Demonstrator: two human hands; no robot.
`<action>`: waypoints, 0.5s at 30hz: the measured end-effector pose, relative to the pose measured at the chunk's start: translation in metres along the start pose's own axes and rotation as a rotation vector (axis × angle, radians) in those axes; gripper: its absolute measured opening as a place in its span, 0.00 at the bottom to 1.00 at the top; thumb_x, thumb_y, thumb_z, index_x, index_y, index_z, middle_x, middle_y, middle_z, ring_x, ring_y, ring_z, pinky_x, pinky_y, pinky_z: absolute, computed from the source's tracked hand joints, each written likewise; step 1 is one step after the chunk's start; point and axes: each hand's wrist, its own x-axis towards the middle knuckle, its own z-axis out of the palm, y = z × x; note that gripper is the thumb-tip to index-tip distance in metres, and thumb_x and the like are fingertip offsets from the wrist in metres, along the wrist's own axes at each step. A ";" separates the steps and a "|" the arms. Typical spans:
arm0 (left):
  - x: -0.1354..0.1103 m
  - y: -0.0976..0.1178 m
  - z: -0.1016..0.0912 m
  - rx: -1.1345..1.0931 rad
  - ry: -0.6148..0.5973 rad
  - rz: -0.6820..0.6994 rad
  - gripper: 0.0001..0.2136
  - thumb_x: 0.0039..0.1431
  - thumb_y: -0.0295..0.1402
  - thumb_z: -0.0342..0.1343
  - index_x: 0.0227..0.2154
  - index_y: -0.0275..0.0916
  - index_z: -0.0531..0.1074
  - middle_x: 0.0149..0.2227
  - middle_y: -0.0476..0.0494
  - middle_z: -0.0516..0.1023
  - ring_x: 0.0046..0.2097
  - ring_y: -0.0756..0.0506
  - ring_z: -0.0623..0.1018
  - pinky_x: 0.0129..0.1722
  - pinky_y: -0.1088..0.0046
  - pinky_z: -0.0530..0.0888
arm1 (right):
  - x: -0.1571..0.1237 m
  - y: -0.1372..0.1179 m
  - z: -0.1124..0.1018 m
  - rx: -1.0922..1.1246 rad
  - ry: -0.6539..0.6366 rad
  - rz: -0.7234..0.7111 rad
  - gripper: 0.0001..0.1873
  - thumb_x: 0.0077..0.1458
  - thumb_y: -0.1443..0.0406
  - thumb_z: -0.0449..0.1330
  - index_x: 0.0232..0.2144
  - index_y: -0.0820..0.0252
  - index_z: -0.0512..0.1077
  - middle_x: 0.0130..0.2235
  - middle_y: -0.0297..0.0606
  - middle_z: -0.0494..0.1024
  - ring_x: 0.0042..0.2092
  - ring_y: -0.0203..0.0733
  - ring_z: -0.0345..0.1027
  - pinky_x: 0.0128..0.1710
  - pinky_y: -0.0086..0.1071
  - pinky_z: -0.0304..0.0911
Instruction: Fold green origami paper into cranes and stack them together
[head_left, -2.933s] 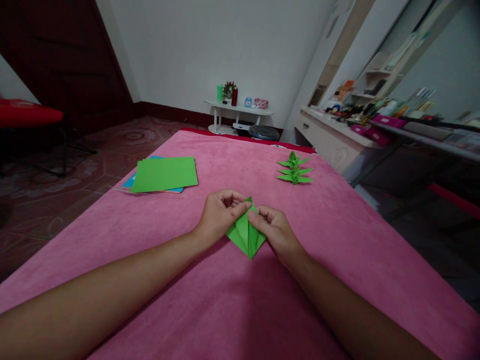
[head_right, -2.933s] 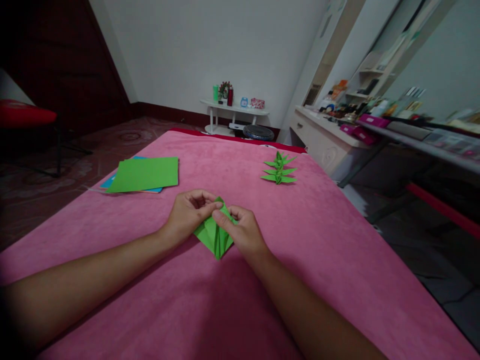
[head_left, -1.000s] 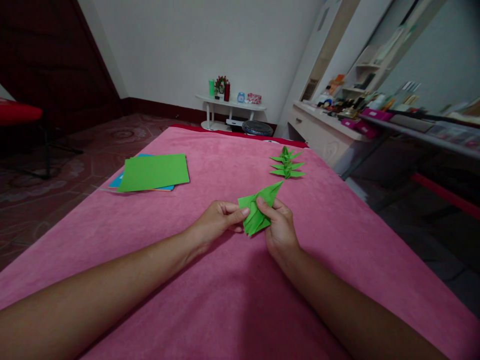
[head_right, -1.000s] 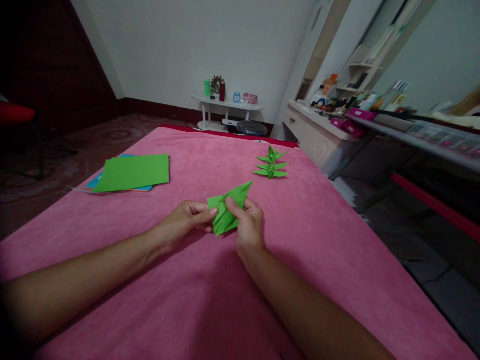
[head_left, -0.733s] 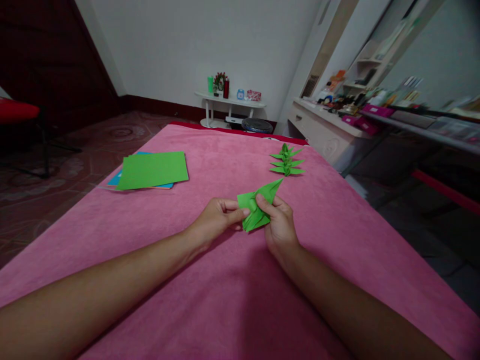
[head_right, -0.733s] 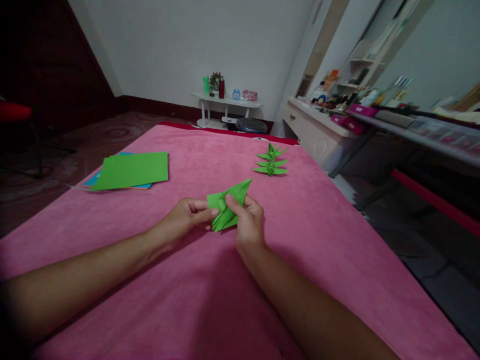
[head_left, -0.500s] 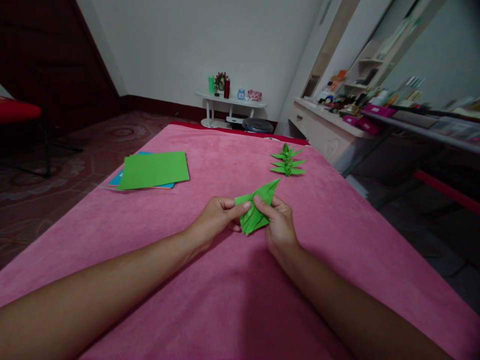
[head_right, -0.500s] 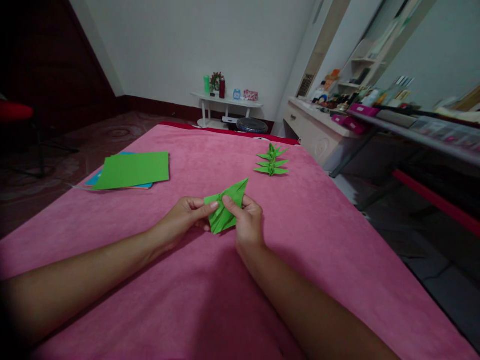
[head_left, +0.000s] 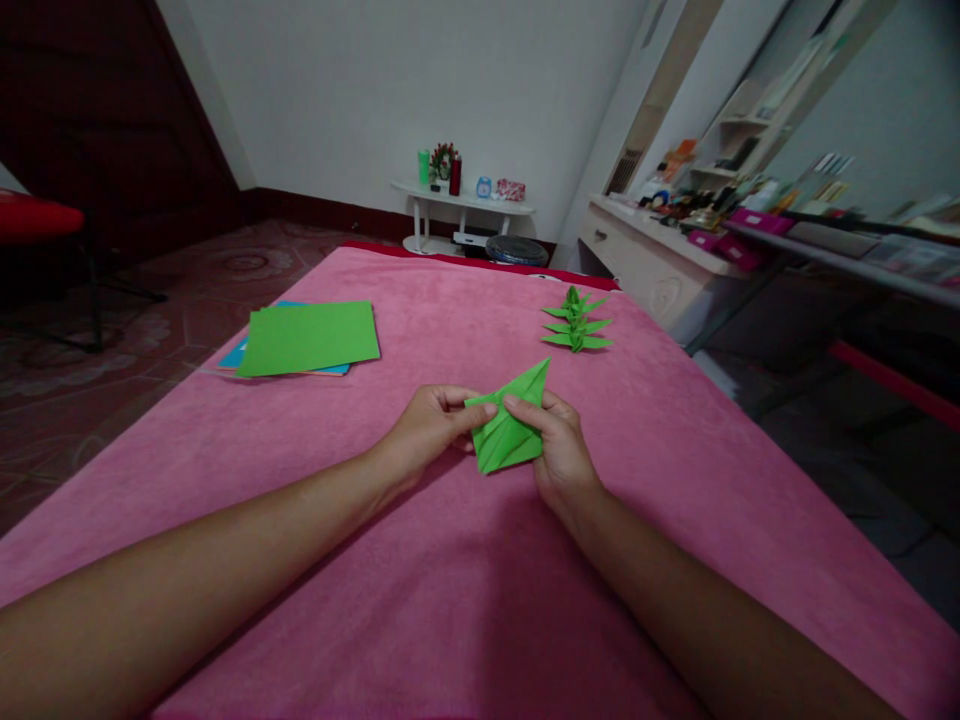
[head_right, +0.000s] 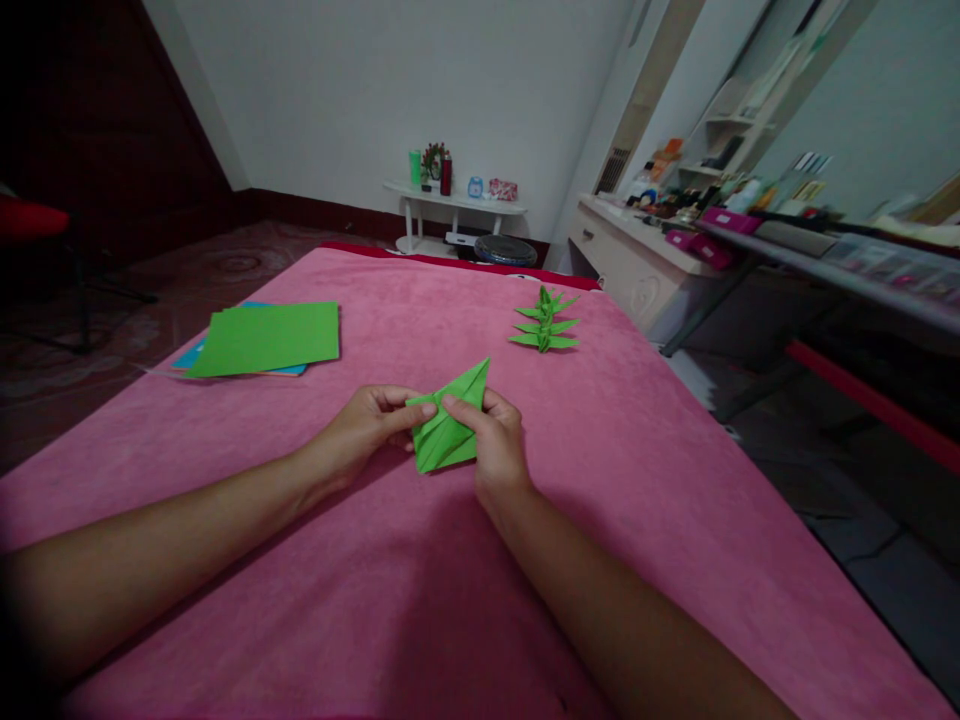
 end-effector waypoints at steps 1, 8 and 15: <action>0.002 0.002 -0.003 -0.005 -0.002 -0.007 0.11 0.43 0.37 0.66 0.26 0.34 0.77 0.24 0.46 0.77 0.23 0.52 0.72 0.25 0.76 0.68 | 0.001 -0.002 -0.001 -0.019 -0.043 0.019 0.06 0.37 0.66 0.67 0.23 0.61 0.75 0.23 0.31 0.76 0.24 0.36 0.67 0.28 0.30 0.64; 0.009 0.016 -0.020 -0.169 -0.007 0.069 0.18 0.47 0.44 0.63 0.34 0.34 0.77 0.31 0.42 0.79 0.30 0.49 0.77 0.33 0.73 0.73 | 0.007 -0.007 -0.008 -0.050 -0.018 -0.017 0.10 0.41 0.63 0.67 0.20 0.62 0.70 0.18 0.27 0.66 0.19 0.28 0.55 0.17 0.24 0.51; 0.000 -0.007 0.007 -0.301 -0.052 0.092 0.18 0.47 0.36 0.65 0.40 0.33 0.74 0.39 0.38 0.78 0.36 0.48 0.78 0.39 0.71 0.73 | -0.001 -0.001 0.000 0.076 0.101 -0.068 0.11 0.39 0.61 0.70 0.26 0.60 0.75 0.25 0.31 0.72 0.24 0.30 0.62 0.24 0.25 0.60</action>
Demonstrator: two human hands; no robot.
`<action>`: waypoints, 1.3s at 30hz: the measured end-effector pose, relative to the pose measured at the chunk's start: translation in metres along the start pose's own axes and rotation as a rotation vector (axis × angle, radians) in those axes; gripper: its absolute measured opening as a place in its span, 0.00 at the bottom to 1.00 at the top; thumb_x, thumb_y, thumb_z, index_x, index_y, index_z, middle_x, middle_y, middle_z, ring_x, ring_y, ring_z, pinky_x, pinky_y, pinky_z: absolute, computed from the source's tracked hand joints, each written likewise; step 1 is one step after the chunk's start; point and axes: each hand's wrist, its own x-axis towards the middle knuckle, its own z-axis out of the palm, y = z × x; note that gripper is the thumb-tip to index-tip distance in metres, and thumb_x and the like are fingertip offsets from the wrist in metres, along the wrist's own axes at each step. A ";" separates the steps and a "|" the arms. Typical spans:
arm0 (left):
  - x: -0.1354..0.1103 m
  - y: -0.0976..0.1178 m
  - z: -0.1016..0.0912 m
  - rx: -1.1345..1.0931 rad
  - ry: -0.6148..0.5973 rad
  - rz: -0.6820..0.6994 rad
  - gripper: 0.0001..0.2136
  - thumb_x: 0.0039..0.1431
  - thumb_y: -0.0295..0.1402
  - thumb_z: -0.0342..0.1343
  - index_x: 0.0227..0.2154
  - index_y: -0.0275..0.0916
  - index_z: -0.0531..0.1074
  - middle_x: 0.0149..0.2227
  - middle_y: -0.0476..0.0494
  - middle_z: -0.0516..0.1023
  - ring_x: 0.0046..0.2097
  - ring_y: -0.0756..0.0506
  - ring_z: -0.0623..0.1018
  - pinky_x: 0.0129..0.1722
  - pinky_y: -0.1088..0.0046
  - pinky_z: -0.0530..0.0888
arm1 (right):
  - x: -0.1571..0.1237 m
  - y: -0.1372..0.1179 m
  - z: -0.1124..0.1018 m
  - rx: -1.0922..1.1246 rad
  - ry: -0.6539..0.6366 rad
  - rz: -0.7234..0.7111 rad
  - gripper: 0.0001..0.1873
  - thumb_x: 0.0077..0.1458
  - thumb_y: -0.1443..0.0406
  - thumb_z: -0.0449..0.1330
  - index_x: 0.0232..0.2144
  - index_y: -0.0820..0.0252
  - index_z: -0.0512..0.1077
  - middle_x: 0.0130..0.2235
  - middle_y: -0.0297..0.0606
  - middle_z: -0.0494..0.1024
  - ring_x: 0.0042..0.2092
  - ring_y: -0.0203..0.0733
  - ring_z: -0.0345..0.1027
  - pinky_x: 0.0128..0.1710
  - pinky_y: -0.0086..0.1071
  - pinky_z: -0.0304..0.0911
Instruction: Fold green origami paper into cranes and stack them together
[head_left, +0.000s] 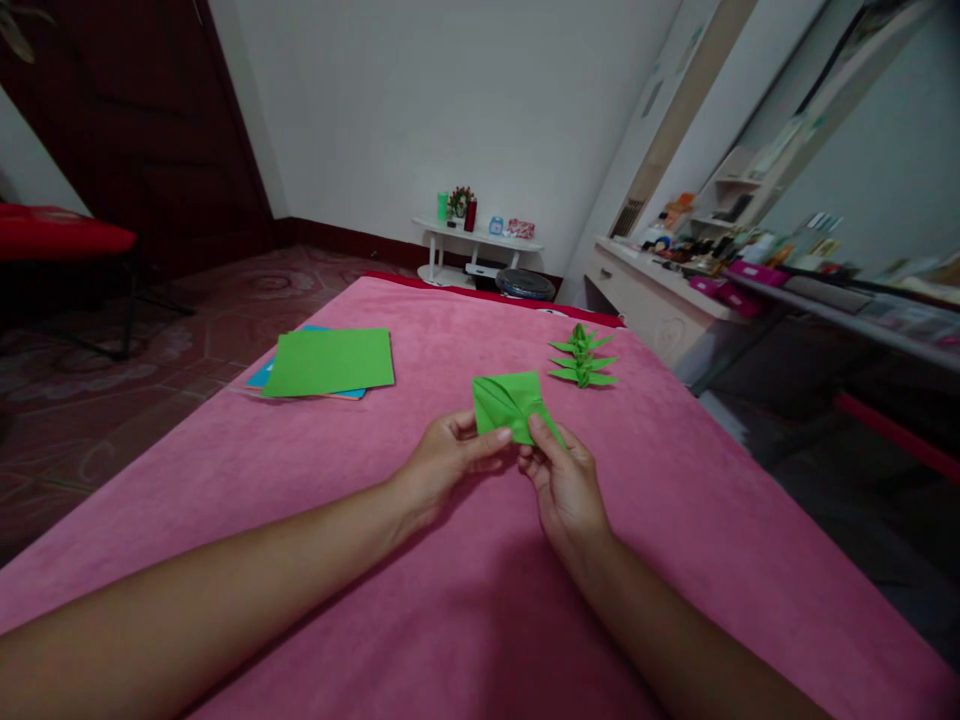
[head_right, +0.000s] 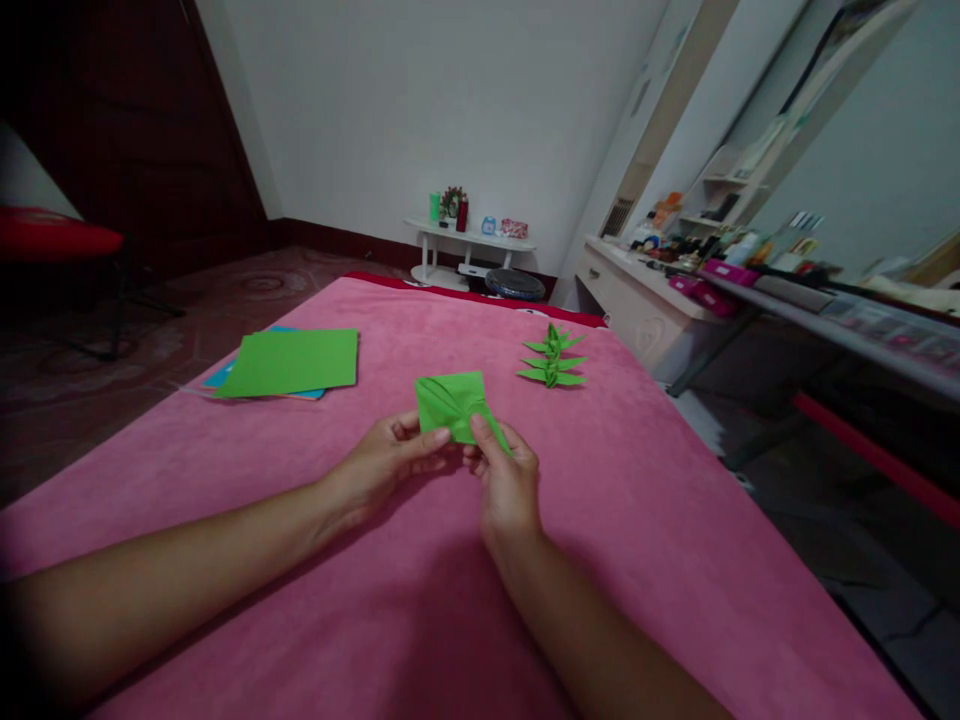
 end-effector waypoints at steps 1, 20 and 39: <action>0.001 -0.003 0.002 -0.001 0.037 0.011 0.16 0.47 0.37 0.65 0.37 0.32 0.75 0.36 0.39 0.79 0.34 0.48 0.77 0.37 0.72 0.73 | -0.002 0.001 0.001 -0.013 -0.013 0.008 0.12 0.39 0.60 0.69 0.26 0.60 0.75 0.25 0.31 0.73 0.25 0.31 0.62 0.24 0.26 0.60; 0.004 0.005 -0.008 0.065 0.169 -0.047 0.15 0.40 0.38 0.68 0.28 0.31 0.77 0.27 0.42 0.79 0.25 0.51 0.75 0.27 0.76 0.72 | -0.003 0.000 -0.002 -0.226 -0.222 0.083 0.18 0.48 0.51 0.62 0.29 0.61 0.74 0.25 0.35 0.74 0.24 0.34 0.66 0.22 0.27 0.64; 0.004 0.008 -0.013 0.079 0.087 -0.025 0.18 0.51 0.45 0.60 0.34 0.32 0.75 0.33 0.38 0.81 0.32 0.46 0.79 0.37 0.69 0.74 | 0.005 -0.001 -0.009 -0.205 -0.277 0.062 0.14 0.46 0.55 0.65 0.25 0.62 0.75 0.20 0.31 0.71 0.21 0.29 0.62 0.20 0.23 0.60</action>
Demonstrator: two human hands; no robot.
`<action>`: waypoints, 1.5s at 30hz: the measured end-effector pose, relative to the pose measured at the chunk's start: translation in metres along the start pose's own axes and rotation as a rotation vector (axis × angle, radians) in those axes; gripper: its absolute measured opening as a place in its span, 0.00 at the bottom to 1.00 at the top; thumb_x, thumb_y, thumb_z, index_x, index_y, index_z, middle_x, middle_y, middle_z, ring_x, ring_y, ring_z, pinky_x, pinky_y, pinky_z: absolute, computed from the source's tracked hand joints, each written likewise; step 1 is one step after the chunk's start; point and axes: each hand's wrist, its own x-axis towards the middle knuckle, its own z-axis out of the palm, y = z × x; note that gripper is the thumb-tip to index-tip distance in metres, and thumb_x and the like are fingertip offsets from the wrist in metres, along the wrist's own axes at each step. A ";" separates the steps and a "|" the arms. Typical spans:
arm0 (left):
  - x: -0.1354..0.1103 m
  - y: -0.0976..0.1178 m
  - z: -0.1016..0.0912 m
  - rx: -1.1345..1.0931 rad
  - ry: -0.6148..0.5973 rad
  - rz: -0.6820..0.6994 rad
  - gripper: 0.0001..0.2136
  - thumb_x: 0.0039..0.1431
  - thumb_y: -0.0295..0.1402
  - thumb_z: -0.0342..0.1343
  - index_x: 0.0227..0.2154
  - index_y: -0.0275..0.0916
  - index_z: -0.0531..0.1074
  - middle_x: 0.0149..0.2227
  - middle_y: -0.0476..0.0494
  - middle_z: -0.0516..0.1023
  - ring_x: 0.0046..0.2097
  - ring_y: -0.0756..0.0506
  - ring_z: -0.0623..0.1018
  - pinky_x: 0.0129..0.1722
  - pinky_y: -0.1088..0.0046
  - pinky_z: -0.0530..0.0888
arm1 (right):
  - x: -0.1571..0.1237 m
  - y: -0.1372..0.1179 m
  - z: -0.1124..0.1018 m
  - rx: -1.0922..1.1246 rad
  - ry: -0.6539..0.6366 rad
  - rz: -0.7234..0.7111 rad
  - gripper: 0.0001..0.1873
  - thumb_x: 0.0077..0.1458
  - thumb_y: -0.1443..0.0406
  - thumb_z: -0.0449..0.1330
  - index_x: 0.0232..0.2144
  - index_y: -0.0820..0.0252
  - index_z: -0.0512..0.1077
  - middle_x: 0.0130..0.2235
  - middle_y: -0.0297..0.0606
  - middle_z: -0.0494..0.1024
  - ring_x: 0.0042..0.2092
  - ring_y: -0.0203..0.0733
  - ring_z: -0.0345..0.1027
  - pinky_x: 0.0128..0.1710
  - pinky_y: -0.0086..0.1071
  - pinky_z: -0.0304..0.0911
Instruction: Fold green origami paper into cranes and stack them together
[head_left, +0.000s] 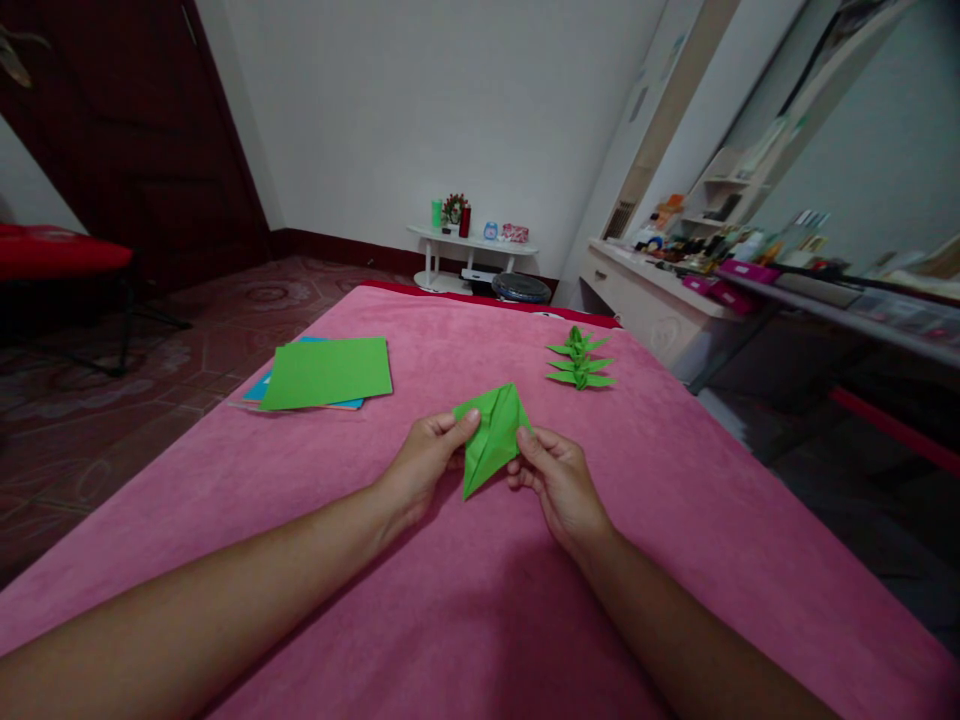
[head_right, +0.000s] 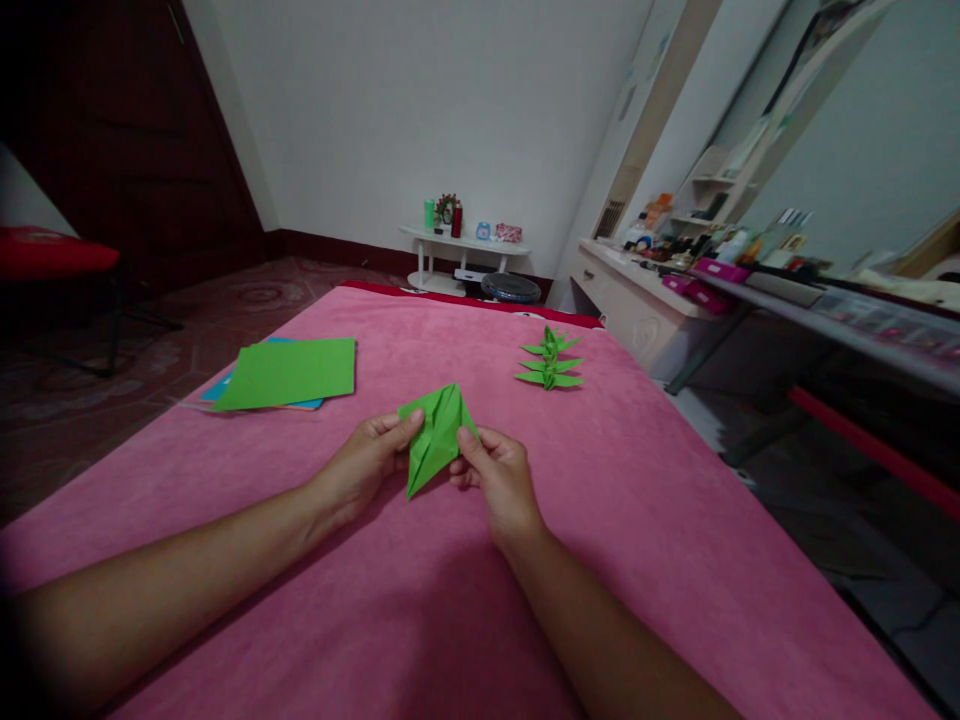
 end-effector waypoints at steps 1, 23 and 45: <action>0.000 0.001 0.000 -0.004 -0.004 -0.003 0.18 0.51 0.46 0.60 0.34 0.32 0.76 0.33 0.37 0.81 0.32 0.45 0.79 0.37 0.69 0.74 | 0.000 0.000 0.001 0.010 -0.009 0.001 0.15 0.47 0.54 0.64 0.24 0.62 0.75 0.20 0.31 0.71 0.21 0.30 0.63 0.20 0.23 0.60; -0.006 0.003 0.008 -0.117 -0.029 0.008 0.15 0.49 0.39 0.63 0.35 0.32 0.76 0.33 0.38 0.81 0.30 0.46 0.79 0.34 0.69 0.76 | 0.001 0.004 -0.002 -0.041 -0.042 -0.018 0.14 0.44 0.56 0.67 0.24 0.61 0.74 0.20 0.30 0.70 0.21 0.29 0.62 0.21 0.23 0.59; -0.011 -0.002 0.019 -0.084 0.080 0.009 0.11 0.47 0.35 0.65 0.31 0.33 0.78 0.30 0.41 0.81 0.28 0.49 0.78 0.32 0.75 0.74 | 0.002 0.017 -0.002 -0.245 0.215 -0.191 0.16 0.46 0.57 0.65 0.18 0.61 0.69 0.18 0.28 0.66 0.21 0.31 0.55 0.22 0.27 0.50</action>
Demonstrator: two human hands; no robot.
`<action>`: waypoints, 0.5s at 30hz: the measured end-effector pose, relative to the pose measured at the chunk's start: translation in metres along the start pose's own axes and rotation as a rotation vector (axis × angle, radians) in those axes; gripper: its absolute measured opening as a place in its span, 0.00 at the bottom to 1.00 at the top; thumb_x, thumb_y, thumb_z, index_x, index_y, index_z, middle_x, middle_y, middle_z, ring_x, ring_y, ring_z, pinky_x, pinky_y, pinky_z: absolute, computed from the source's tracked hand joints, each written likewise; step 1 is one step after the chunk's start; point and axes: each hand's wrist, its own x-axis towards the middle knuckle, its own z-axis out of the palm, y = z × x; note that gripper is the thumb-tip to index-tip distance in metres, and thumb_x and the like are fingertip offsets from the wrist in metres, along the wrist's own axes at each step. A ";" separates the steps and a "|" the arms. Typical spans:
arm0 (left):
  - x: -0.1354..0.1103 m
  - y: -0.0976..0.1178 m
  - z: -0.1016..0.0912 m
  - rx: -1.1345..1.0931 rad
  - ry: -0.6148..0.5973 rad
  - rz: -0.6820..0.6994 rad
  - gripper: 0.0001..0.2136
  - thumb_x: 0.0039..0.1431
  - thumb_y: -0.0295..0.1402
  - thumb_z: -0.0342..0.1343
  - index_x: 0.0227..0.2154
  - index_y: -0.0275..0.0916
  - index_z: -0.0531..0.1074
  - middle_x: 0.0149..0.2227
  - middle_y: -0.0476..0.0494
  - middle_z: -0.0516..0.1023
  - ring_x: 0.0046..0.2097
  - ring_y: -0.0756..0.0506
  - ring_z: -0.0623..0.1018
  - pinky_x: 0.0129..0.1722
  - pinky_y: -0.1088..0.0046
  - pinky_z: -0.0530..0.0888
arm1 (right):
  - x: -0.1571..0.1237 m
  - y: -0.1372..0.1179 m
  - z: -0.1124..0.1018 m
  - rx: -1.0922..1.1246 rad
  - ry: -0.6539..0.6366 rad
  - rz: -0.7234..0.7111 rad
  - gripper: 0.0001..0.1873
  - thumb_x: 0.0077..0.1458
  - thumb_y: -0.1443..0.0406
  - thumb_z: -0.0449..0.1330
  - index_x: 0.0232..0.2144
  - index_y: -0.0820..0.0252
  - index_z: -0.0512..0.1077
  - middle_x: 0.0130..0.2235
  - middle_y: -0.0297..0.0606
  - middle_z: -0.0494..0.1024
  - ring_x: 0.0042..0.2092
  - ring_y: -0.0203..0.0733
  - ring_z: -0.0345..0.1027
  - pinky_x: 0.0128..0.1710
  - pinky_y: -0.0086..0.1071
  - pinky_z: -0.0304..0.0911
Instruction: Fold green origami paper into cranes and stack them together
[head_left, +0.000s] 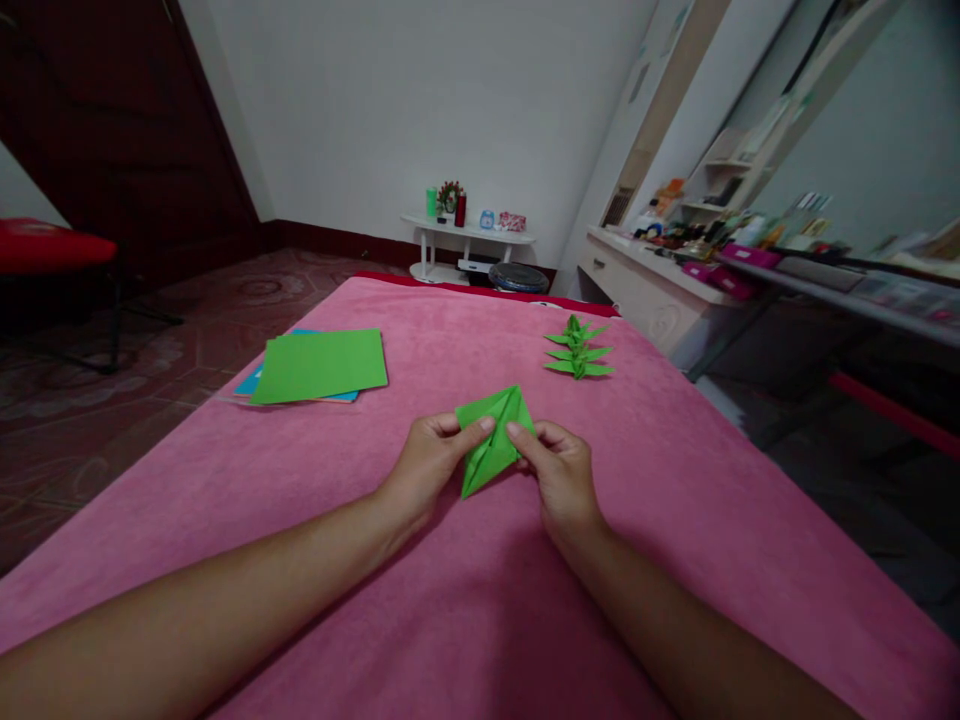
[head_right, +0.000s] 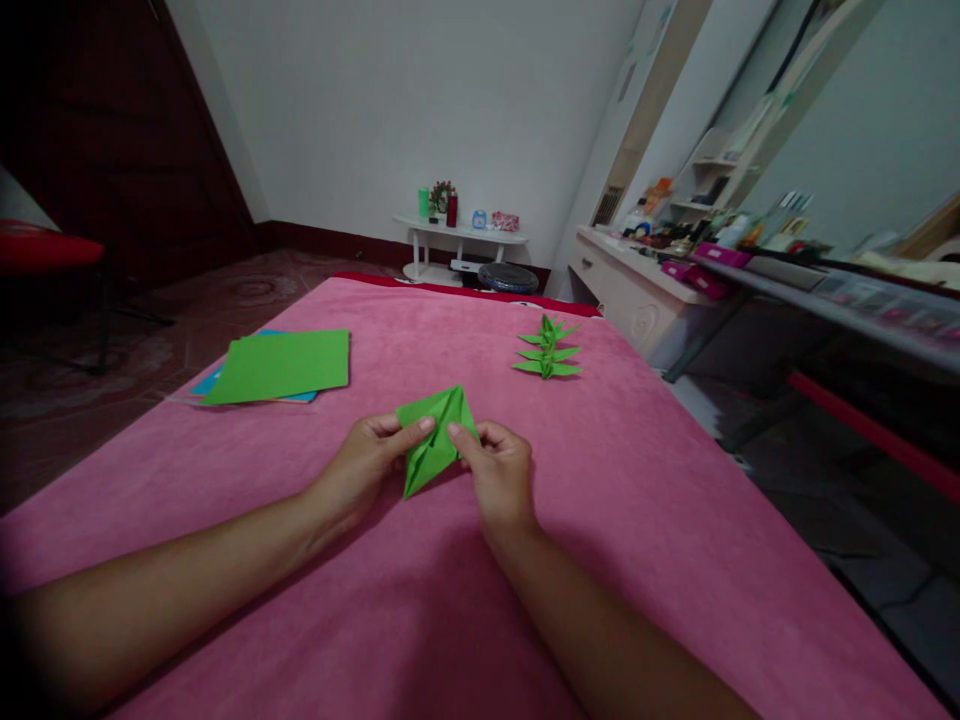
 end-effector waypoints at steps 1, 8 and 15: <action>0.000 0.000 0.001 -0.003 0.007 -0.004 0.11 0.47 0.35 0.65 0.31 0.33 0.78 0.30 0.41 0.81 0.28 0.49 0.78 0.32 0.75 0.74 | 0.000 0.001 0.000 -0.019 0.010 -0.014 0.15 0.46 0.57 0.64 0.18 0.61 0.69 0.18 0.29 0.66 0.21 0.31 0.56 0.22 0.27 0.50; -0.001 0.001 0.004 -0.006 0.059 -0.050 0.11 0.42 0.34 0.67 0.29 0.34 0.79 0.29 0.42 0.81 0.28 0.49 0.78 0.32 0.75 0.73 | -0.003 -0.008 0.004 -0.073 0.020 -0.073 0.17 0.47 0.57 0.63 0.17 0.61 0.66 0.17 0.26 0.60 0.21 0.30 0.51 0.21 0.27 0.46; 0.001 0.002 0.001 0.031 0.030 -0.141 0.14 0.40 0.37 0.68 0.29 0.34 0.78 0.29 0.42 0.81 0.27 0.50 0.77 0.29 0.77 0.72 | -0.004 -0.013 0.004 -0.102 0.022 -0.107 0.17 0.48 0.58 0.63 0.16 0.60 0.64 0.18 0.26 0.57 0.22 0.30 0.48 0.21 0.28 0.44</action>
